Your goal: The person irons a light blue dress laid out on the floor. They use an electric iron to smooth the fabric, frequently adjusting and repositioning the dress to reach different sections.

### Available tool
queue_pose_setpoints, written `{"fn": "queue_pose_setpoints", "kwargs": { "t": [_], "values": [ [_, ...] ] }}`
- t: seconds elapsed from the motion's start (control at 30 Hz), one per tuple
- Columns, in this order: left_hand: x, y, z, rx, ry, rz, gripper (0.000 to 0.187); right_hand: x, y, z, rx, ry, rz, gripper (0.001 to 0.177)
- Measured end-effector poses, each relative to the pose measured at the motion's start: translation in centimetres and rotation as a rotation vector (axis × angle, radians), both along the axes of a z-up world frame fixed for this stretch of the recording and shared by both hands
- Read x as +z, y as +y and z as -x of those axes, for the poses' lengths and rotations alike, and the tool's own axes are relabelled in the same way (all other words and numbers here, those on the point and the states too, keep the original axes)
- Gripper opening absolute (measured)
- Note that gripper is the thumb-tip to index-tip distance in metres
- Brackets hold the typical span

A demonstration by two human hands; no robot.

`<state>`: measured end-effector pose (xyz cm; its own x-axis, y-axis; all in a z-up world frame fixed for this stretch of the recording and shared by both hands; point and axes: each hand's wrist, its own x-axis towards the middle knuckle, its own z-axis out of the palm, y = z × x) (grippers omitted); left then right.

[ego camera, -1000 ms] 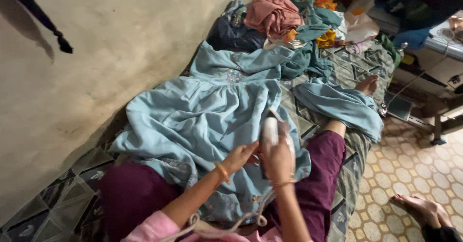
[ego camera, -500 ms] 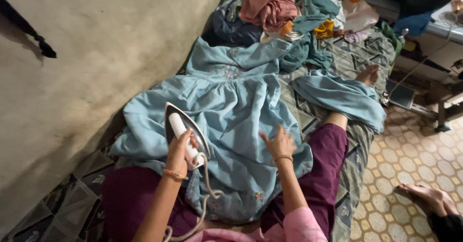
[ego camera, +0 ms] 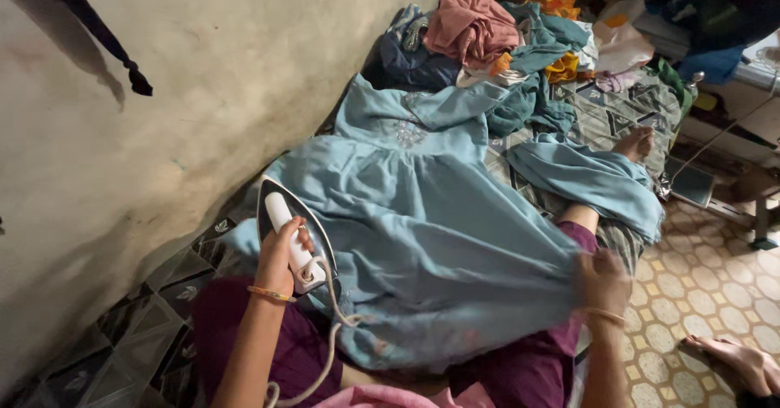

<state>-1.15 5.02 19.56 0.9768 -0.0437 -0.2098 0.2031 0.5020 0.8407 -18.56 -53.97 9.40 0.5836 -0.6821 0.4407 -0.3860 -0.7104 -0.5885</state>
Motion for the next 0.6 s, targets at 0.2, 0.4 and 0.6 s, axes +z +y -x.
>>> {"fn": "queue_pose_setpoints", "kwargs": {
  "t": [0.2,0.4,0.6],
  "values": [
    [1.2,-0.7,0.4,-0.047,0.066,-0.010,0.019,3.0,-5.6,8.4,-0.365,0.583,-0.012,0.057],
    [2.2,-4.6,0.5,-0.116,0.034,-0.004,0.023,2.5,0.7,5.9,-0.245,0.422,0.173,0.041],
    [5.8,-12.5,3.4,-0.343,-0.032,0.015,0.031,10.9,23.9,-4.2,0.770,-0.031,-0.578,0.029]
  ]
}}
